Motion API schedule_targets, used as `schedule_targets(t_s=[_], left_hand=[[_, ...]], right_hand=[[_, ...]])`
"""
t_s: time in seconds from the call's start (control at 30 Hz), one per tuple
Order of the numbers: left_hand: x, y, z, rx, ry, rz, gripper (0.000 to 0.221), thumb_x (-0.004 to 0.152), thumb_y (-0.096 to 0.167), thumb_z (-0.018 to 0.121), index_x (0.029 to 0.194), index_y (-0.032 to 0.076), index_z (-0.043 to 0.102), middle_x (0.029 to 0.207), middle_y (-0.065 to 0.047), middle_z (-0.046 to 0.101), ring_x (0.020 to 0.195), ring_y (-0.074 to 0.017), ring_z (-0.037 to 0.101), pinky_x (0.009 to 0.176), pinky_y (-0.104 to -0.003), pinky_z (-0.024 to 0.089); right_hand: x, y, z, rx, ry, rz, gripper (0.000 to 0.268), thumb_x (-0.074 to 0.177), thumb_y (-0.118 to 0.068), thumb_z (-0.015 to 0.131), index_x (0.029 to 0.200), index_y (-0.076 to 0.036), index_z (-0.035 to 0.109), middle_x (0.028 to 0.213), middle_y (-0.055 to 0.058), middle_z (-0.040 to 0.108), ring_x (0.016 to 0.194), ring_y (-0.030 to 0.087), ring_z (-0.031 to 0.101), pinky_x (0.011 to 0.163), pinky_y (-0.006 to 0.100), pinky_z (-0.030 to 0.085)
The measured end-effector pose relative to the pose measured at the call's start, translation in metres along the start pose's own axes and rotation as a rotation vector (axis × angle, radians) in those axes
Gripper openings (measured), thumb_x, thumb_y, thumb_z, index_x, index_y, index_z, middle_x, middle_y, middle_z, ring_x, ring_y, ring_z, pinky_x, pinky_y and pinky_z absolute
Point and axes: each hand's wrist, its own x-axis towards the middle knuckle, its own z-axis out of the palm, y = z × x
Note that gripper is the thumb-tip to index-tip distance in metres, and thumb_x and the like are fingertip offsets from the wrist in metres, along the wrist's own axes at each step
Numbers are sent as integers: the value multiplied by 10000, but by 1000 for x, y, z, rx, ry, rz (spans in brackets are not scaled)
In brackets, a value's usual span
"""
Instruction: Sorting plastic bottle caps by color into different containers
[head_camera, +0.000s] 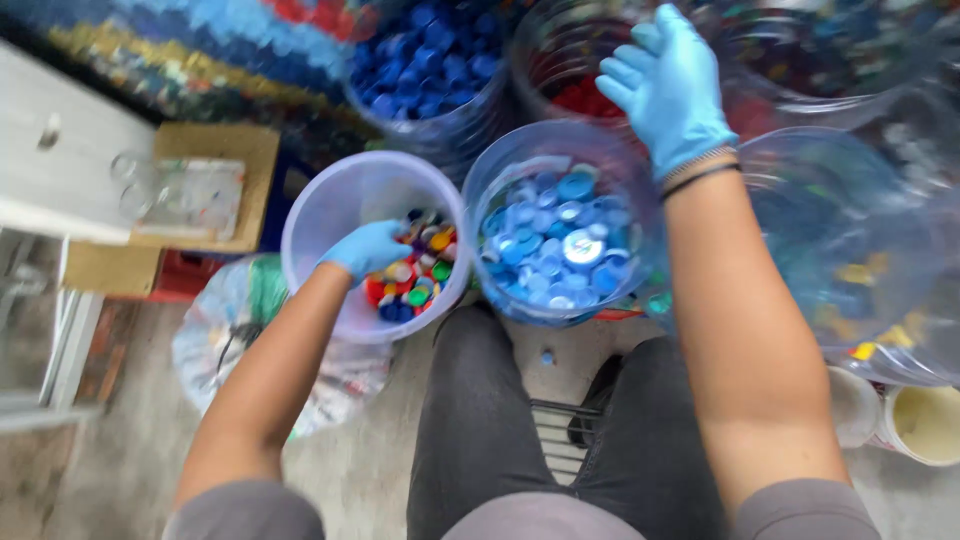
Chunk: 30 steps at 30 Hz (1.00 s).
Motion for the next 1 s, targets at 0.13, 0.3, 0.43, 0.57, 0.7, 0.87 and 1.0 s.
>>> schedule_targets(t_s=[0.13,0.3,0.43,0.57,0.7,0.87,1.0], left_hand=[[43,-43,22,231,-52,-83,476,772,345,700,1177,95,701,1140,-224,721,1000,-385,710,878,-465,566],[20,-19,11,280,-166,-172,937,718,409,846,1511,121,438,1478,-191,533,1294,-371,587,1050,-462,524],[3,0,5,325,-354,-262,1151,706,506,855,1634,200,247,1670,-98,315,1479,-342,411,1159,-522,442],[12,-8,17,238,-409,-246,1195,701,508,827,1651,257,146,1643,-137,353,1426,-373,477,1121,-522,480],[23,-11,28,243,-467,-208,1118,770,422,764,1664,287,106,1671,-143,286,1450,-388,430,1111,-545,474],[38,-14,36,201,-551,-217,828,895,314,696,1620,197,313,1623,-78,392,1298,-349,585,803,-457,658],[48,-22,31,-282,-653,-388,499,911,147,680,1394,119,561,1562,-96,436,1264,-311,570,853,-400,617]], right_hand=[[-75,25,31,-48,-145,10,762,808,-483,653,1426,-41,583,1426,197,683,1320,338,709,1085,452,598],[-187,40,73,-148,-127,71,411,939,-275,588,1277,-55,667,1226,139,739,1182,273,744,1014,362,631],[-202,75,50,-132,-230,111,485,945,-248,553,1352,11,603,1345,237,678,1241,346,689,1023,404,585],[-209,102,35,-52,-330,131,461,989,-254,544,1342,36,599,1337,245,655,1262,377,653,1134,517,535],[-217,112,36,-4,-371,132,425,1009,-202,514,1325,71,595,1346,262,640,1291,419,627,1160,567,511],[-222,111,38,-36,-311,167,436,994,-212,526,1321,66,603,1333,243,655,1260,388,644,1106,535,542],[-221,110,36,-33,-343,149,431,996,-225,531,1310,61,609,1335,246,658,1273,393,644,1119,520,537]])
